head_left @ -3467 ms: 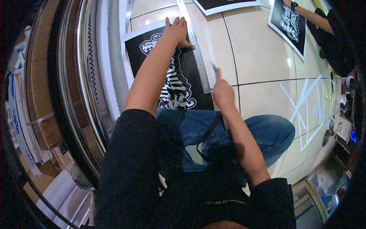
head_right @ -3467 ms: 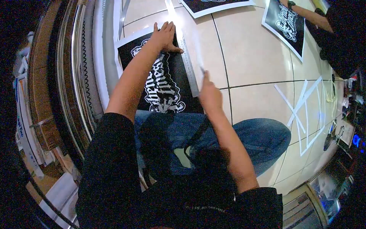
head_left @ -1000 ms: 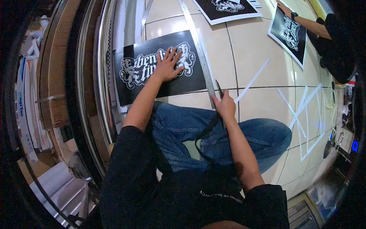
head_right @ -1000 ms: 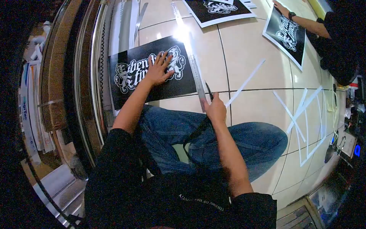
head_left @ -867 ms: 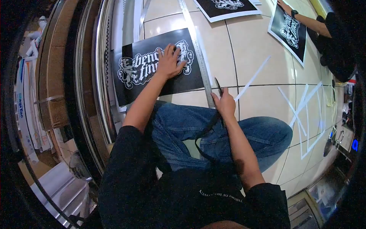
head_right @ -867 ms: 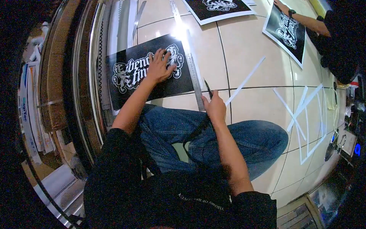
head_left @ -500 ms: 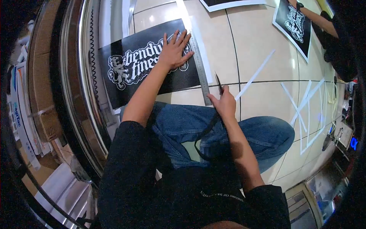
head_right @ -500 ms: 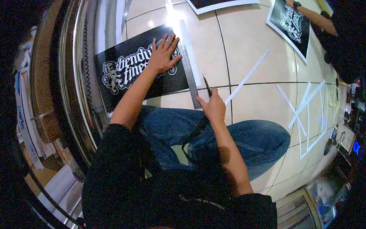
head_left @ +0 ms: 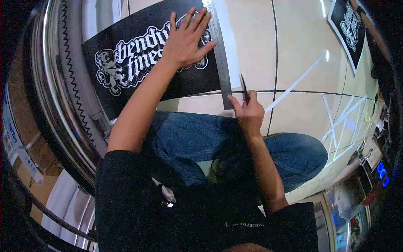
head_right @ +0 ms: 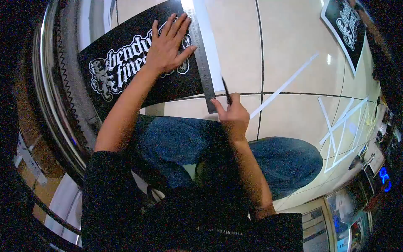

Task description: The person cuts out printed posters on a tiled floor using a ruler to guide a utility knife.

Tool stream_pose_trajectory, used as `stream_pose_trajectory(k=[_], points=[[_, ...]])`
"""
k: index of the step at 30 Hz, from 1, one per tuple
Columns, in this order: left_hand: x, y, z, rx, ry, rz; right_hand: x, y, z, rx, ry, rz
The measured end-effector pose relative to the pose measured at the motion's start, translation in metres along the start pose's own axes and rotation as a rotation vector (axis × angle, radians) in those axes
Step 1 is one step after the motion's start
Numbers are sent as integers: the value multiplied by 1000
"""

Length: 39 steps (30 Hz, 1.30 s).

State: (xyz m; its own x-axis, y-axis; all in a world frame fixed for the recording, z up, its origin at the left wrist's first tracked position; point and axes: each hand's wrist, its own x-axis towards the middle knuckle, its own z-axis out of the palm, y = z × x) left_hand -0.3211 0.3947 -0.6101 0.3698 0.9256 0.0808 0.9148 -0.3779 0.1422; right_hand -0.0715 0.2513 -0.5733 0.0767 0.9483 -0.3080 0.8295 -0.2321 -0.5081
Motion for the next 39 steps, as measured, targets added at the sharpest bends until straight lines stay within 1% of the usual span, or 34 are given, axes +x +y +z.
stream_pose_trajectory(k=[2, 7, 8, 9, 11, 15, 17, 18, 20, 23, 25, 27, 29, 32, 33, 35, 39], points=[[0, 0, 3, 3, -7, -5, 0, -5, 1, 32, -95, 85], [2, 0, 0, -27, 44, 30, 1, -4, 5, 2, -53, 36], [8, 3, -12, 177, -170, -1, 2, -4, 5, -9, -43, 22], [10, 5, -17, 174, -174, 2, 2, -4, 6, -10, -45, 27], [10, 8, -21, 4, -135, -28, 2, -2, 7, -10, -40, -17], [9, 7, -16, 7, -152, -44, 2, -3, 5, -15, -40, -10], [11, 5, -16, 15, -149, -34, 5, -9, -2, 29, -147, 114], [10, 5, -16, 15, -153, -33, 6, -10, -3, 31, -148, 116], [8, 5, -15, 17, -164, -29, 7, -11, -3, 45, -198, 195], [7, 2, -11, 15, -185, -39, 9, -15, -7, 27, -226, 225], [3, -1, -1, -74, 72, 47, 10, -15, -7, 42, -226, 229], [1, -2, 1, -63, 53, 43, 8, -15, -6, 52, -229, 238], [2, -2, 1, -59, 40, 35, 6, -14, -4, 80, -155, 171], [2, -1, -2, -43, 25, 35, 5, -12, -1, 101, -115, 151], [1, -1, -2, -38, 30, 33, 4, -12, -1, 103, -113, 145], [2, -2, -1, -27, -23, 0, 6, -12, -3, 82, -168, 190], [2, 0, -5, -28, -45, -8, 7, -16, -5, 72, -158, 170]])
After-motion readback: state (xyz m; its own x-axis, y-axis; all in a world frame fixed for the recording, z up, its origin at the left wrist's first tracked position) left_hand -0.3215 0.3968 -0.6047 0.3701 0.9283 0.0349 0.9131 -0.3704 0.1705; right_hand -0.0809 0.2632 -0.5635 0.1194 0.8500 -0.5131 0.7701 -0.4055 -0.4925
